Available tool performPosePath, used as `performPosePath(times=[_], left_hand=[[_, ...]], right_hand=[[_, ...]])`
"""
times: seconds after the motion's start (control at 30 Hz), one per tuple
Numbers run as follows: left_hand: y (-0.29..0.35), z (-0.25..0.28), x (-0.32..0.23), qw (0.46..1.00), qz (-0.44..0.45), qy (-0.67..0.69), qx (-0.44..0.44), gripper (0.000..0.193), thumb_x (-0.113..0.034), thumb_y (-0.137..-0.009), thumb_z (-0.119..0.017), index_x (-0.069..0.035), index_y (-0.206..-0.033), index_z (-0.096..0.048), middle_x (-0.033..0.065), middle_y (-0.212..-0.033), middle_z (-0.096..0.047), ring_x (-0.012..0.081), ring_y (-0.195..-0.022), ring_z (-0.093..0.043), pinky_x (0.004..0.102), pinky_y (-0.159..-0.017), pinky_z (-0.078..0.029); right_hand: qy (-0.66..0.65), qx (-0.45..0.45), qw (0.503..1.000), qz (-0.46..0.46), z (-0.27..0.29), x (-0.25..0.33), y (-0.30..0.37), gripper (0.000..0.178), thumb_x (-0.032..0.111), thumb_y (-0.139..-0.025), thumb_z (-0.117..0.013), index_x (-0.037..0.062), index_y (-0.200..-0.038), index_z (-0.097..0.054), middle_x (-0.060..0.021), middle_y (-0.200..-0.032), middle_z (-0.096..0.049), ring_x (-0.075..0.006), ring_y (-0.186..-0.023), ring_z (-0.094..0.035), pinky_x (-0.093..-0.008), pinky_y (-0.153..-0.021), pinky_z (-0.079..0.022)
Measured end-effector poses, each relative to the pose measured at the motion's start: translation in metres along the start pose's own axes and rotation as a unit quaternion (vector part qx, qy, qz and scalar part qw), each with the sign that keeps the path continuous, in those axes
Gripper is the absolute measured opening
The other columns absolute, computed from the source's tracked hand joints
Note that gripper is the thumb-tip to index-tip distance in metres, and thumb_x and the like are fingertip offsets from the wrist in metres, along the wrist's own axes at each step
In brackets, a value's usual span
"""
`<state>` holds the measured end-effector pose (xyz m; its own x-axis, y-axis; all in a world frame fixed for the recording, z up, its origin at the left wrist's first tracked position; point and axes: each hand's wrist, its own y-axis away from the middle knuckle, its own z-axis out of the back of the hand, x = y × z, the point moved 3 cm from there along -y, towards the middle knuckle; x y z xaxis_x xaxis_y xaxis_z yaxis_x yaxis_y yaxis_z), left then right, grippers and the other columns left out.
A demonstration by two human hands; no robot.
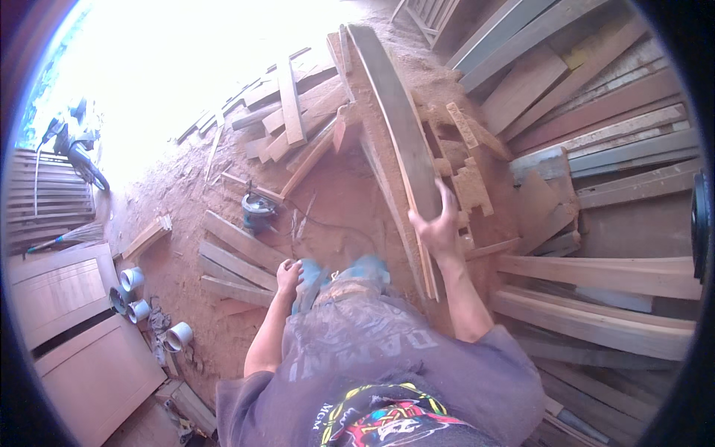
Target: The person uses a circular saw to cut a wooden plank into smaller pieces. They then use a chisel to mark and shape the wood, and a tape measure to measure the plank.
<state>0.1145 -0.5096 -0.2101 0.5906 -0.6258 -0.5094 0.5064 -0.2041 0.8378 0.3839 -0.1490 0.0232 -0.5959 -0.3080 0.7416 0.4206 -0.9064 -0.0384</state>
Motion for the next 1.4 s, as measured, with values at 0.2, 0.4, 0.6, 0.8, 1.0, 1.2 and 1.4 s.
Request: performPosePath(times=[0.2, 0.4, 0.6, 0.8, 1.0, 1.2, 1.4], left_hand=[[0.014, -0.015, 0.014, 0.999, 0.016, -0.005, 0.044, 0.076, -0.025, -0.099, -0.079, 0.002, -0.16, -0.043, 0.0205, -0.145, -0.063, 0.0289, -0.119, -0.072, 0.0425, -0.089, -0.062], [-0.015, -0.047, 0.048, 0.988, -0.051, 0.019, 0.146, 0.071, -0.024, -0.102, -0.079, 0.008, -0.157, -0.047, 0.0249, -0.139, -0.067, 0.0261, -0.117, -0.074, 0.0333, -0.09, -0.061], [0.067, -0.107, -0.042, 0.945, -0.081, -0.107, 0.298, 0.068, -0.034, -0.106, -0.075, 0.005, -0.156, -0.05, 0.0207, -0.141, -0.067, 0.0245, -0.119, -0.07, 0.0353, -0.101, -0.056], [0.144, -0.19, -0.092, 0.842, -0.135, -0.27, 0.448, 0.063, -0.048, -0.112, -0.061, 0.003, -0.148, -0.058, 0.012, -0.135, -0.069, 0.0225, -0.122, -0.066, 0.0357, -0.106, -0.052], [0.128, -0.168, -0.081, 0.86, -0.063, -0.185, 0.472, 0.059, -0.049, -0.115, -0.054, 0.0, -0.148, -0.056, 0.0101, -0.137, -0.068, 0.0206, -0.12, -0.067, 0.0385, -0.106, -0.054], [0.143, -0.141, -0.088, 0.833, -0.097, -0.176, 0.516, 0.061, -0.052, -0.117, -0.046, -0.002, -0.152, -0.054, 0.0124, -0.139, -0.067, 0.0246, -0.124, -0.067, 0.0418, -0.104, -0.056], [0.172, -0.114, -0.098, 0.812, -0.17, -0.219, 0.514, 0.068, -0.058, -0.115, -0.045, -0.006, -0.16, -0.048, 0.0153, -0.147, -0.064, 0.0288, -0.134, -0.061, 0.0482, -0.108, -0.054]], right_hand=[[-0.253, 0.076, 0.956, 0.123, -0.002, 0.158, -0.126, 0.102, 0.039, -0.089, -0.091, 0.0026, -0.167, -0.036, -0.0265, -0.168, -0.041, -0.0378, -0.15, -0.05, -0.0472, -0.124, -0.042], [0.056, -0.072, 0.992, 0.09, -0.008, -0.007, -0.036, 0.084, 0.034, -0.091, -0.087, -0.0008, -0.157, -0.048, -0.0284, -0.158, -0.051, -0.0428, -0.146, -0.051, -0.0511, -0.119, -0.046], [0.185, 0.01, 0.973, -0.135, 0.023, -0.098, 0.14, 0.083, 0.04, -0.09, -0.087, -0.0039, -0.152, -0.052, -0.0311, -0.149, -0.056, -0.0467, -0.14, -0.054, -0.0515, -0.117, -0.047], [0.087, 0.022, 0.982, -0.164, -0.011, -0.054, 0.143, 0.076, 0.04, -0.089, -0.089, -0.0089, -0.139, -0.06, -0.0252, -0.126, -0.069, -0.0391, -0.12, -0.067, -0.0468, -0.103, -0.055], [-0.049, 0.109, 0.952, -0.28, -0.066, -0.057, 0.159, 0.07, 0.045, -0.091, -0.084, -0.0081, -0.133, -0.068, -0.024, -0.126, -0.074, -0.0329, -0.118, -0.072, -0.0412, -0.1, -0.057], [-0.259, 0.117, 0.919, -0.271, -0.053, 0.038, 0.151, 0.06, 0.03, -0.095, -0.081, -0.0105, -0.136, -0.065, -0.0209, -0.122, -0.076, -0.0258, -0.113, -0.073, -0.0363, -0.096, -0.058], [-0.189, -0.041, 0.967, -0.167, -0.022, 0.09, 0.182, 0.048, 0.03, -0.097, -0.079, -0.0065, -0.127, -0.067, -0.0215, -0.118, -0.076, -0.0285, -0.107, -0.074, -0.0397, -0.092, -0.058]])
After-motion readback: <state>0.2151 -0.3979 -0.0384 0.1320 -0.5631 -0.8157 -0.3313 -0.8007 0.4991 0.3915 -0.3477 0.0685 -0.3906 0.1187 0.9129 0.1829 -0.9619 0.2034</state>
